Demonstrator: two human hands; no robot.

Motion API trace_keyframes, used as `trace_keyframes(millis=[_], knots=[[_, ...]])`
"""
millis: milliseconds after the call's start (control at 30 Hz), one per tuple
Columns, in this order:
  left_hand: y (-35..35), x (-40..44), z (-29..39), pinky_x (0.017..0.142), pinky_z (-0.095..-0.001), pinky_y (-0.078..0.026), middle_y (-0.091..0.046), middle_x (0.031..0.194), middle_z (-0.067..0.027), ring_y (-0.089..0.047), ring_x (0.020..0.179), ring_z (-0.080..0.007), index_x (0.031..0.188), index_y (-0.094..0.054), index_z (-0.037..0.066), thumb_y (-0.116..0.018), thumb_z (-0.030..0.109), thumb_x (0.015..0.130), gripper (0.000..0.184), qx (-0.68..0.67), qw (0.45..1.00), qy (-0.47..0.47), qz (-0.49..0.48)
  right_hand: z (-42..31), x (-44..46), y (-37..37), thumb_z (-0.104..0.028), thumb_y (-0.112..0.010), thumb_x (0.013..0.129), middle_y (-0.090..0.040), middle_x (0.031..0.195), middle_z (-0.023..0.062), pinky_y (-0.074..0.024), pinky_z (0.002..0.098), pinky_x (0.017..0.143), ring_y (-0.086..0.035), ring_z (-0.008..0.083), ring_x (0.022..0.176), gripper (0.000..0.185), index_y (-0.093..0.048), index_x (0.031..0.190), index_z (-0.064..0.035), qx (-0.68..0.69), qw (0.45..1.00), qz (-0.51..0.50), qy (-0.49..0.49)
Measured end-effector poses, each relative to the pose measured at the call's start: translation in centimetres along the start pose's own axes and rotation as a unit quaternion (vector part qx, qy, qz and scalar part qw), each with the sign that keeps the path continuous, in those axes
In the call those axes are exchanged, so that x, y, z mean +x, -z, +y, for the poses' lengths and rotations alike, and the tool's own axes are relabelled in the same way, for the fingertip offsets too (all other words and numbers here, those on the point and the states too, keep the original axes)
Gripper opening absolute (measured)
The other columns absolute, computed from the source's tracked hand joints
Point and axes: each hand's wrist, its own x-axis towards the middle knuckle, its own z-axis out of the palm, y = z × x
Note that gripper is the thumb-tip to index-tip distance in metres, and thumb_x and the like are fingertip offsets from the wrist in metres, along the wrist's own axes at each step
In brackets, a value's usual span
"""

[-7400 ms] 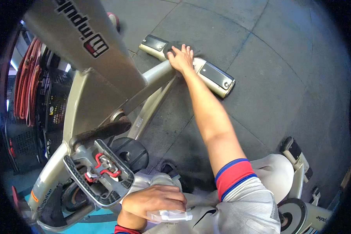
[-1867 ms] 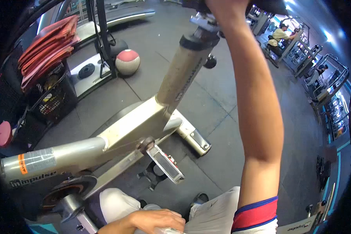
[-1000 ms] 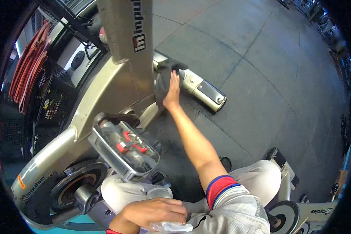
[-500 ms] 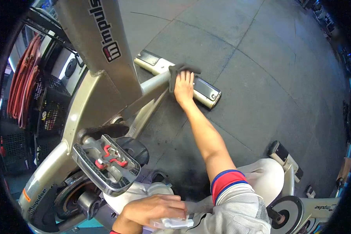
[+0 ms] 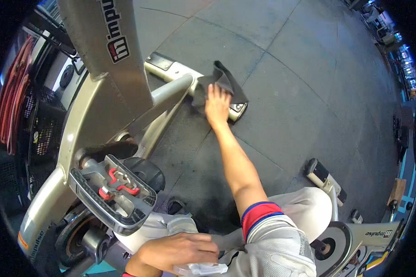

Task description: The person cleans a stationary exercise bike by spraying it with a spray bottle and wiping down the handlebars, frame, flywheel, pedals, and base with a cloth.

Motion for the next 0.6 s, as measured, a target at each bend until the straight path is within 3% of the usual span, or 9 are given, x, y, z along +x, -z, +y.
trace_keyframes(millis=[100,133,167,233,300,333,433,500,600], knots=[[-0.3,-0.9,0.4,0.082,-0.0384,-0.053,-0.055,0.107,-0.0081,-0.055,0.104,-0.0288,0.110,-0.059,0.003,-0.063,0.019,0.073,0.040,-0.002,1.000,0.010,0.019,3.4,-0.5,2.5,-0.019,-0.058,0.089,-0.064,0.121,0.0179,-0.0392,0.0523,0.093,-0.058,0.0375,0.105,0.042,-0.059,0.127,-0.0016,0.019,0.959,-0.125,-0.254],[-0.5,-1.2,0.5,0.082,-0.0389,-0.053,-0.055,0.107,-0.0082,-0.055,0.103,-0.0288,0.109,-0.059,0.003,-0.063,0.019,0.074,0.040,-0.001,1.000,0.015,0.027,2.9,-1.0,2.7,-0.018,-0.058,0.090,-0.060,0.128,0.0208,-0.0363,0.0546,0.101,-0.054,0.0402,0.115,0.042,-0.058,0.128,0.0003,-0.016,0.953,-0.012,-0.302],[-0.8,-1.5,0.6,0.082,-0.0392,-0.053,-0.055,0.107,-0.0083,-0.055,0.104,-0.0288,0.109,-0.058,0.002,-0.063,0.019,0.074,0.040,0.003,0.999,0.010,0.038,3.8,-1.6,0.8,-0.018,-0.059,0.092,-0.054,0.136,0.0231,-0.0273,0.0562,0.113,-0.046,0.0426,0.129,0.045,-0.055,0.132,0.0029,-0.066,0.958,0.096,-0.260],[-1.1,-1.9,0.8,0.083,-0.0396,-0.053,-0.055,0.106,-0.0084,-0.055,0.104,-0.0287,0.109,-0.058,0.002,-0.064,0.020,0.073,0.041,0.016,0.998,-0.003,0.056,3.0,-1.9,-0.8,-0.015,-0.056,0.094,-0.047,0.144,0.0256,-0.0177,0.0587,0.119,-0.034,0.0463,0.140,0.043,-0.054,0.132,0.0062,-0.042,0.970,0.115,-0.211],[-1.5,-2.1,0.6,0.081,-0.0413,-0.052,-0.056,0.103,-0.0099,-0.056,0.100,-0.0295,0.106,-0.058,0.001,-0.064,0.018,0.075,0.036,0.016,0.998,-0.007,0.061,1.7,-2.2,-5.8,-0.012,-0.052,0.096,-0.048,0.143,0.0271,-0.0243,0.0563,0.117,-0.036,0.0467,0.140,0.039,-0.056,0.129,0.0064,-0.003,0.986,0.149,-0.072],[-1.6,-2.1,0.4,0.081,-0.0421,-0.051,-0.056,0.102,-0.0106,-0.056,0.099,-0.0299,0.105,-0.059,0.001,-0.064,0.017,0.076,0.033,0.015,0.998,-0.009,0.063,-1.6,-1.0,-4.7,-0.014,-0.051,0.097,-0.051,0.141,0.0278,-0.0273,0.0529,0.116,-0.039,0.0454,0.138,0.038,-0.056,0.129,0.0063,0.156,0.976,0.111,-0.099],[-1.2,-2.3,0.2,0.094,-0.0430,-0.048,-0.056,0.119,-0.0163,-0.054,0.113,-0.0354,0.116,-0.058,-0.002,-0.055,0.037,0.080,0.053,-0.017,1.000,-0.001,0.016,-9.7,2.9,-2.1,-0.022,-0.048,0.102,-0.057,0.133,0.0285,-0.0336,0.0414,0.114,-0.047,0.0409,0.134,0.040,-0.056,0.129,0.0058,0.446,0.849,0.085,-0.270],[-1.7,-2.6,0.1,0.092,-0.0434,-0.047,-0.057,0.116,-0.0175,-0.055,0.110,-0.0361,0.114,-0.058,-0.003,-0.058,0.032,0.081,0.049,-0.028,0.999,-0.008,0.033,-13.8,3.9,1.2,-0.028,-0.047,0.104,-0.052,0.140,0.0292,-0.0322,0.0394,0.115,-0.041,0.0391,0.140,0.045,-0.054,0.132,0.0067,0.613,0.669,0.020,-0.419],[-1.9,-2.9,0.0,0.078,-0.0419,-0.044,-0.059,0.100,-0.0172,-0.055,0.091,-0.0363,0.103,-0.060,-0.003,-0.054,0.044,0.087,0.051,-0.037,0.994,-0.037,0.097,-18.1,0.8,5.1,-0.029,-0.047,0.105,-0.046,0.147,0.0267,-0.0310,0.0378,0.115,-0.036,0.0363,0.144,0.051,-0.045,0.143,0.0043,0.593,0.765,0.049,-0.246]])
